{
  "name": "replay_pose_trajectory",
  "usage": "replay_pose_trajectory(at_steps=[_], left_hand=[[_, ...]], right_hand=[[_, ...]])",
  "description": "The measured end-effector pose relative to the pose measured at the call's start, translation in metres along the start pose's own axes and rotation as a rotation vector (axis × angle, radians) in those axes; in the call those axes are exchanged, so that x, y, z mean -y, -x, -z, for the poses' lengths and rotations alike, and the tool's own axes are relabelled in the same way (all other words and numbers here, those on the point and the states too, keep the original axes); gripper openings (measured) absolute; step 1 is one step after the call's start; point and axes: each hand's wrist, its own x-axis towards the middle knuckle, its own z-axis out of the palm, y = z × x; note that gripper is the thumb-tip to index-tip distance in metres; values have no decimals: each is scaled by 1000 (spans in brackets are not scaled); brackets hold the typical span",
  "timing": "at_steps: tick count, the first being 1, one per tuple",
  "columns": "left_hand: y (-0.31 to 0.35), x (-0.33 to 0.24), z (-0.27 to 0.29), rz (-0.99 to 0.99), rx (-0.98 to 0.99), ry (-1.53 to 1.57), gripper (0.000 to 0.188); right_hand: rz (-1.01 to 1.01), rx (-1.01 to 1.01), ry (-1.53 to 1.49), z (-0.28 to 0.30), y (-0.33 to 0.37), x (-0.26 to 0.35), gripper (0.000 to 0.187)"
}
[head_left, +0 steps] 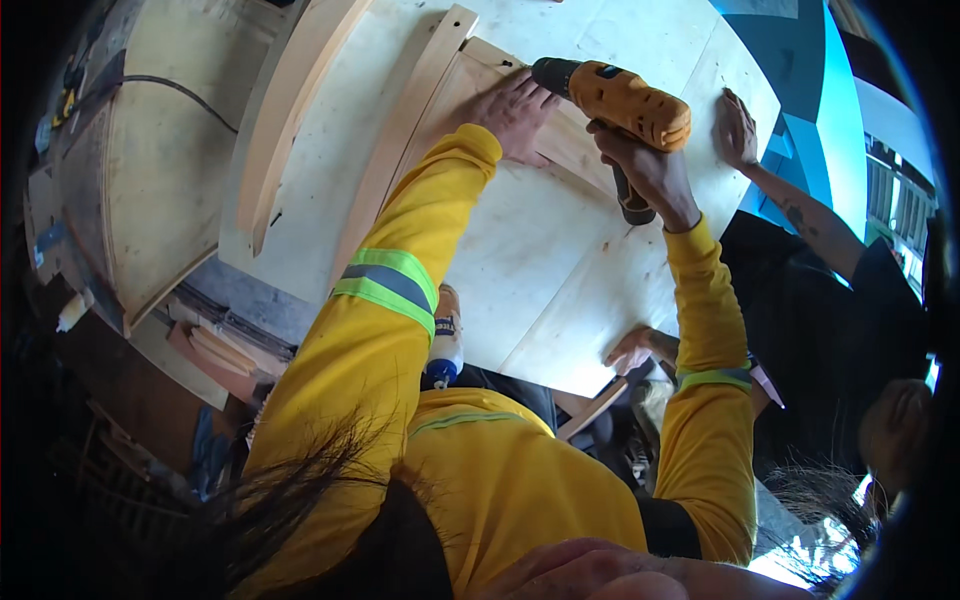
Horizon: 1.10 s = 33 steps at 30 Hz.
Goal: The person assembles a wooden frame by aligning wooden pieces together and fastening them using a power drill.
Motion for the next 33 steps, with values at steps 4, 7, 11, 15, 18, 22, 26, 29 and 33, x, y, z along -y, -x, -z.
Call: replay_pose_trajectory(at_steps=[4,7,11,15,18,22,26,29,33], left_hand=[[4,4,-9,5,-61,31,111],[1,7,-18,-40,-163,42,111],[1,6,-21,-41,-190,31,111],[3,6,-16,-60,-188,24,111],[3,6,-14,-46,-166,21,112],[3,6,-13,-38,-135,20,113],[2,5,-8,-35,-85,5,116],[3,5,-10,-35,-110,-53,117],[-1,7,-21,-62,-194,-136,119]], right_hand=[[-127,16,-49,-11,-13,1,32],[-190,5,-33,-13,-16,-3,33],[-159,28,-31,-11,-19,-7,34],[-145,36,-36,-14,-23,-11,36],[-126,24,-12,-14,-26,-14,36],[-134,60,71,-13,-29,-7,35],[-14,76,253,-11,-43,-2,32],[140,108,408,-13,-58,26,33],[40,192,530,-13,-78,75,33]])
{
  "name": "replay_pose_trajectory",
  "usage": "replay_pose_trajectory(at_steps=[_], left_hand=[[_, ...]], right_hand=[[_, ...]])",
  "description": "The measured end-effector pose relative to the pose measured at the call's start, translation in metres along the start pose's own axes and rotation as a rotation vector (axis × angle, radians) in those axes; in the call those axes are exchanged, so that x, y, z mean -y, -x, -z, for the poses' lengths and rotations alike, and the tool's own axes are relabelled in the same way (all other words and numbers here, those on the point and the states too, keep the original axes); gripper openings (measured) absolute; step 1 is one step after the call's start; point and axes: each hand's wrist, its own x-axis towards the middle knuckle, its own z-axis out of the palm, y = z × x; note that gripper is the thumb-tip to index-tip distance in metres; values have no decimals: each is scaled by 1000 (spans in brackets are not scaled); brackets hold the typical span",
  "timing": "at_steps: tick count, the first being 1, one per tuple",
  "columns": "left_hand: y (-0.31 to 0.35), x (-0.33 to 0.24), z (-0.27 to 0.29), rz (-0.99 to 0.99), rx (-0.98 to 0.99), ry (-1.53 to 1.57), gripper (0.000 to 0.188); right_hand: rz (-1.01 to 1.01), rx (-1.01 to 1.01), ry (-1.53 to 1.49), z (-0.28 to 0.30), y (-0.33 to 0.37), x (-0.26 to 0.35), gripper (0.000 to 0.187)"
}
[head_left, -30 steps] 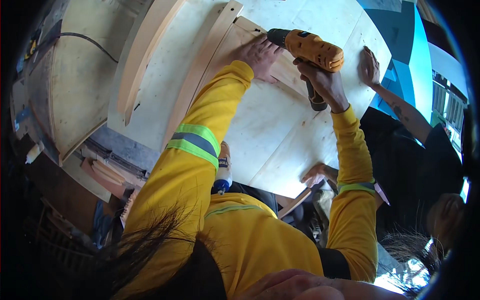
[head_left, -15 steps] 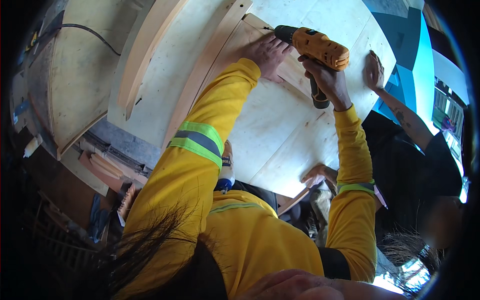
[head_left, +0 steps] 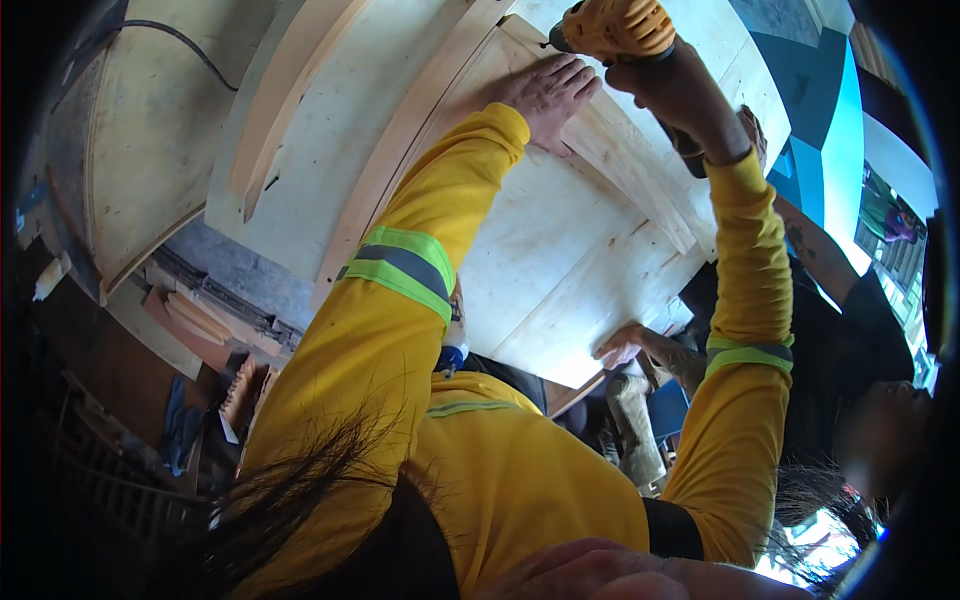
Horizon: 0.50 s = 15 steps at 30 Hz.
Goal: The person assembles a wooden frame by aligning wooden pieces together and fastening them using a power drill.
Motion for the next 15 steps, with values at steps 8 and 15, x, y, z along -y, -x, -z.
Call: replay_pose_trajectory(at_steps=[8,15], left_hand=[[-1,2,7,-16,-14,35,116],[2,2,-5,-27,-120,24,112]], right_hand=[[-192,85,1,5,-2,14,29],[-187,98,10,2,-6,11,27]])
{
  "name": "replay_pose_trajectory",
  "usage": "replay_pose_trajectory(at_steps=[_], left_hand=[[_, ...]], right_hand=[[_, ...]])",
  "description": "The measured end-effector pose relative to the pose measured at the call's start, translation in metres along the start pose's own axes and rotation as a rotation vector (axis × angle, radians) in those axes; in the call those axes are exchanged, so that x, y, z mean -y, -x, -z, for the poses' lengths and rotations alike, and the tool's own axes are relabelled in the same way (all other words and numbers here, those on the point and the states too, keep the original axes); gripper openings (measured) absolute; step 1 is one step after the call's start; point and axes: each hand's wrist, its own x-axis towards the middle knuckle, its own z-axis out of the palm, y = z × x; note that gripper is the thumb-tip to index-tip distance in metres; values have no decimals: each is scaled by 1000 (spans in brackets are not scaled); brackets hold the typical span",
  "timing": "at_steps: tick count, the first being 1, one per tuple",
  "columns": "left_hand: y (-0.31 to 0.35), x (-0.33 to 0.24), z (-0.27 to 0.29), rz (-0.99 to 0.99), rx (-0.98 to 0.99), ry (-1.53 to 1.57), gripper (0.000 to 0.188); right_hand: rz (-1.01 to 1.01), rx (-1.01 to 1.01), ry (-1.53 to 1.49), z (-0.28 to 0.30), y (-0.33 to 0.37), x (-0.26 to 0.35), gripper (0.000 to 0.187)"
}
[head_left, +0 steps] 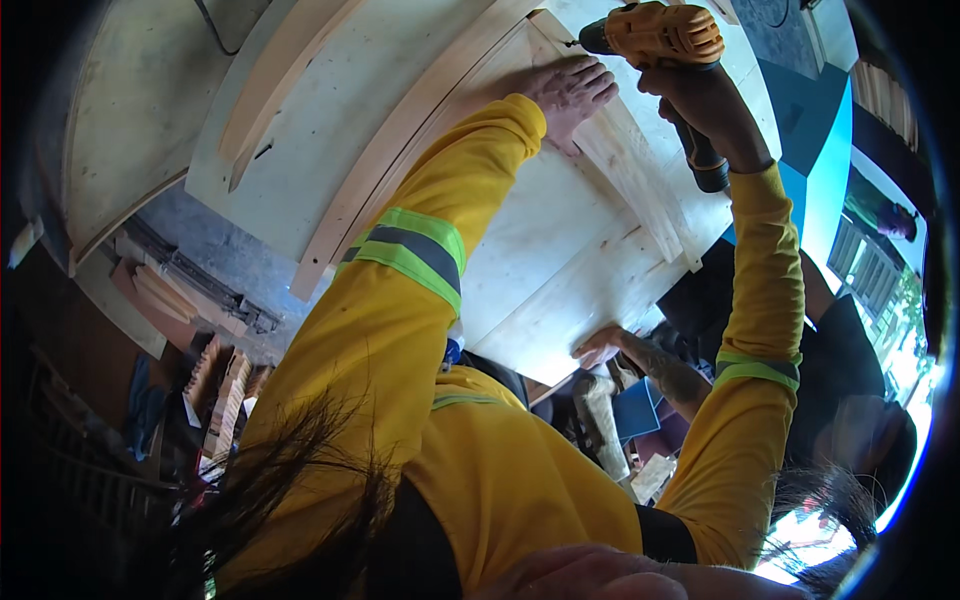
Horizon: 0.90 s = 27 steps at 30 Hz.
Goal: The person assembles a wooden frame by aligning wooden pieces together and fastening them using a power drill.
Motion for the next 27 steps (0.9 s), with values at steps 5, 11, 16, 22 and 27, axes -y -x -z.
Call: replay_pose_trajectory(at_steps=[5,11,16,22,27], left_hand=[[-3,1,7,0,39,12,113],[0,0,16,9,92,-22,112],[-2,-1,19,0,98,-25,111],[-1,-1,14,11,114,-51,113],[-2,-1,20,21,157,-57,115]], right_hand=[[-7,10,65,4,-1,7,27],[-43,38,29,0,-7,2,25],[-26,13,9,-2,-2,1,25],[-40,42,-18,3,-12,9,24],[-11,83,51,2,-12,15,23]])
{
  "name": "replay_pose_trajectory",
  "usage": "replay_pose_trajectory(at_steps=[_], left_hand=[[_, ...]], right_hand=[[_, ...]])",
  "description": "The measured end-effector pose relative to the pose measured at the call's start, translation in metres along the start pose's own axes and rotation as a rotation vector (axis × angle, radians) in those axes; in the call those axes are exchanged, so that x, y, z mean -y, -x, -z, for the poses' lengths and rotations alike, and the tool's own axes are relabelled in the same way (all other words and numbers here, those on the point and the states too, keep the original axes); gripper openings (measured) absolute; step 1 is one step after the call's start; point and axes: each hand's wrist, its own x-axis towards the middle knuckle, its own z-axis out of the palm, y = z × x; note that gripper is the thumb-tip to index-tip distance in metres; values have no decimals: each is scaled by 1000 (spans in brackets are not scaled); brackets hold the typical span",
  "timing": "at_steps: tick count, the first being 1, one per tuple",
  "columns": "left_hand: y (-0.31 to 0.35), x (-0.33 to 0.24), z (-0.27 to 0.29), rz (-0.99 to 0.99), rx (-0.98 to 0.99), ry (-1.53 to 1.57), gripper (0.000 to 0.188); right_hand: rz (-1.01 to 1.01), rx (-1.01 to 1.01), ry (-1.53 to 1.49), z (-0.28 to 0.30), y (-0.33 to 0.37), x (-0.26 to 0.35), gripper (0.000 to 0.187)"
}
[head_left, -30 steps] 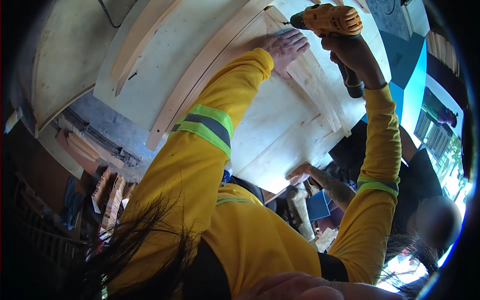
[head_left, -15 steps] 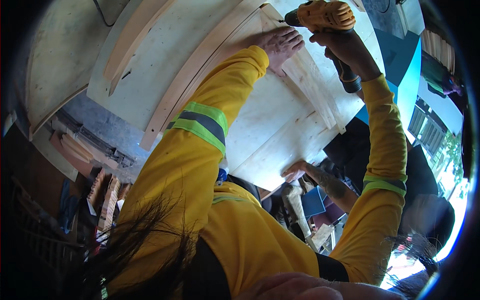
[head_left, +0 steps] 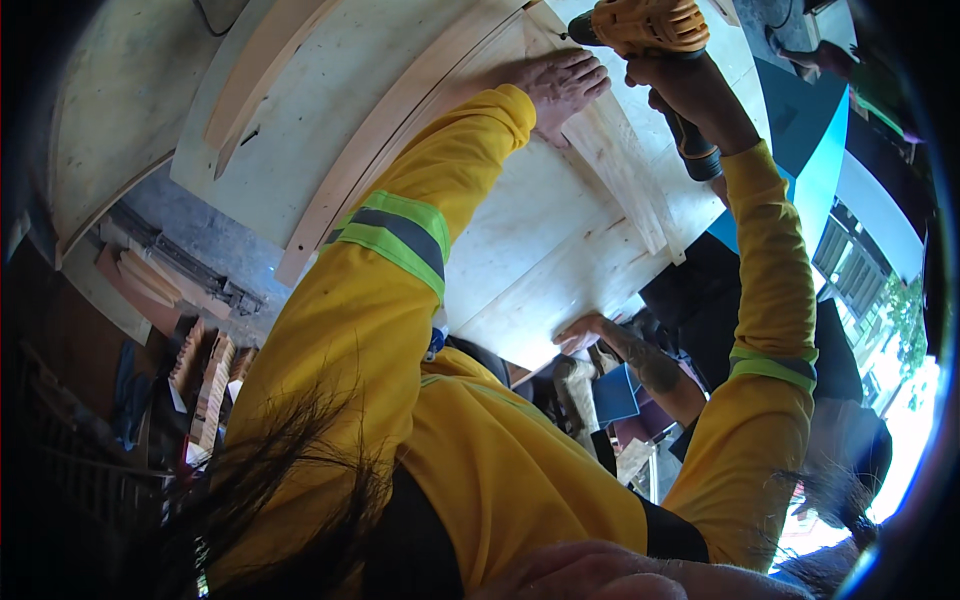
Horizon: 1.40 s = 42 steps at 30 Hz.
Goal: The person assembles a wooden frame by aligning wooden pieces together and fastening them using a power drill.
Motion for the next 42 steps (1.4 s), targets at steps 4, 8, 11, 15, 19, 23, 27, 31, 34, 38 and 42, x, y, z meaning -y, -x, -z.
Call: replay_pose_trajectory(at_steps=[4,8,11,15,19,23,27,31,34,38,42], left_hand=[[-1,-2,-9,11,-56,19,116],[-1,0,-13,2,-32,-10,115],[-3,-2,-13,8,-26,17,115],[-2,-2,-16,19,-29,54,115],[-2,-3,-14,24,-8,73,116],[-4,-5,-16,29,-17,79,117],[-3,-3,-19,26,-16,72,117],[-2,-3,-17,19,-15,51,117],[-4,-3,-14,10,-9,47,117],[-3,-5,-16,15,-5,55,117],[-4,-5,-16,13,-16,35,118]], right_hand=[[-19,8,-2,5,-5,-6,24],[-28,34,27,7,-9,-5,25],[-87,76,108,12,-15,-10,26],[-30,38,103,7,-11,-1,29],[-36,75,97,9,-19,-5,32],[-103,110,181,14,-22,-1,29],[-10,52,53,7,-24,-16,24],[-103,91,60,7,-26,-16,21],[-72,75,105,7,-24,-15,21],[-22,13,84,0,-20,-26,22],[-89,43,129,3,-31,-31,25]])
